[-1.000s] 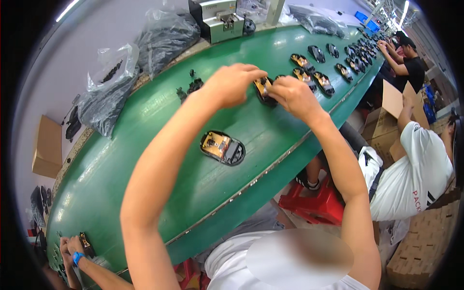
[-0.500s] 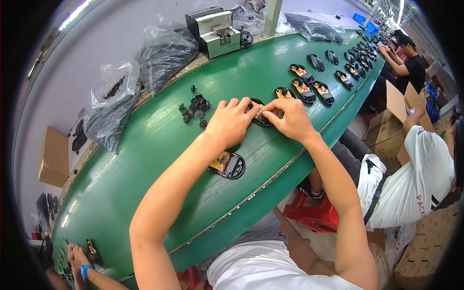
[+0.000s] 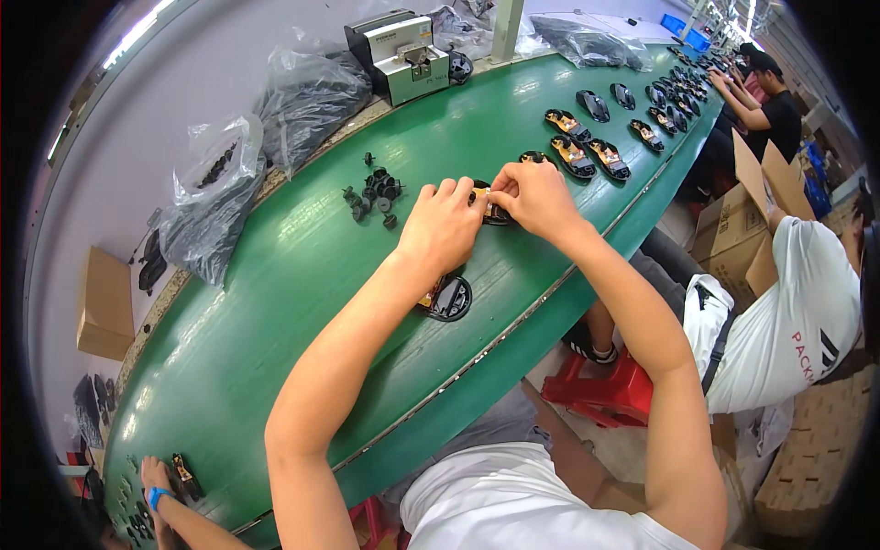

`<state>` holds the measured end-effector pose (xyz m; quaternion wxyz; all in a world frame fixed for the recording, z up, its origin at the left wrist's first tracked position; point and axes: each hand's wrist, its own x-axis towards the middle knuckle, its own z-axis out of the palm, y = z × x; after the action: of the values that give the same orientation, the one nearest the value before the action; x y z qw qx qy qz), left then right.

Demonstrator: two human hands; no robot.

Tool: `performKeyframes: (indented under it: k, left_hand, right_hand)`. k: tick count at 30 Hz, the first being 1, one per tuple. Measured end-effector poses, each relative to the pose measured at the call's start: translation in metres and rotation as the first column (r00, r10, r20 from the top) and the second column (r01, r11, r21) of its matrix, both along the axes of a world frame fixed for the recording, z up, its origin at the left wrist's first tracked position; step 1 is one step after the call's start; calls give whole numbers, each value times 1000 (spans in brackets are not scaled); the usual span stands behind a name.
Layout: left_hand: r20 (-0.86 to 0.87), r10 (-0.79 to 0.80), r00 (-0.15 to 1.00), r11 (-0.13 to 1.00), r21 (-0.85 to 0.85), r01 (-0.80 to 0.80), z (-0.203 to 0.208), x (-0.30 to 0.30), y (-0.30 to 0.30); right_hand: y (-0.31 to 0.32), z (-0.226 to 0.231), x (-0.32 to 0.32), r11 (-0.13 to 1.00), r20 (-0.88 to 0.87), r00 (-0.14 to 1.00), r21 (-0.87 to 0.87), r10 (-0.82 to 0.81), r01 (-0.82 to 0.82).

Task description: Assembling small electronic devices by attaching plastic components to the housings on a production line

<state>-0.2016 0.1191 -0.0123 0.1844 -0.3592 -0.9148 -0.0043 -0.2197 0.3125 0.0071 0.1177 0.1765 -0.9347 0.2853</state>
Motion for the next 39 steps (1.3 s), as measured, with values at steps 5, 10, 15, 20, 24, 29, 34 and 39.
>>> performKeyframes:
  k: [5,10,15,20,24,29,34,39]
  left_hand:
    - [8,-12,1000,997,77,11,-2,-1,0]
    - [68,-1,998,999,40,-2,3,-4,1]
    - [66,-21,998,988,153,11,-1,-8,2]
    - [124,-45,991,963,271,10,-1,-20,5]
    - [174,97,980,980,154,-124,23,-27,17]
    - [247,-73,966,980,199,23,31,-62,54]
    - [384,-187,904,982,94,163,32,-91,88]
    - [416,-142,898,990,44,136,26,-99,89]
  right_hand:
    - [8,-25,15,997,-355,934,-48,37,-57]
    - [17,-19,20,977,-335,919,27,207,-210]
    - [5,-19,32,966,-458,874,255,165,-49]
    - [18,-14,19,973,-301,936,189,183,-130]
    - [46,7,2,983,-190,977,-136,95,-122]
    - [99,7,-14,995,-222,971,57,92,-81]
    - [107,-1,-25,970,-303,930,187,208,-156]
    - [117,1,-40,871,-362,838,430,407,-237]
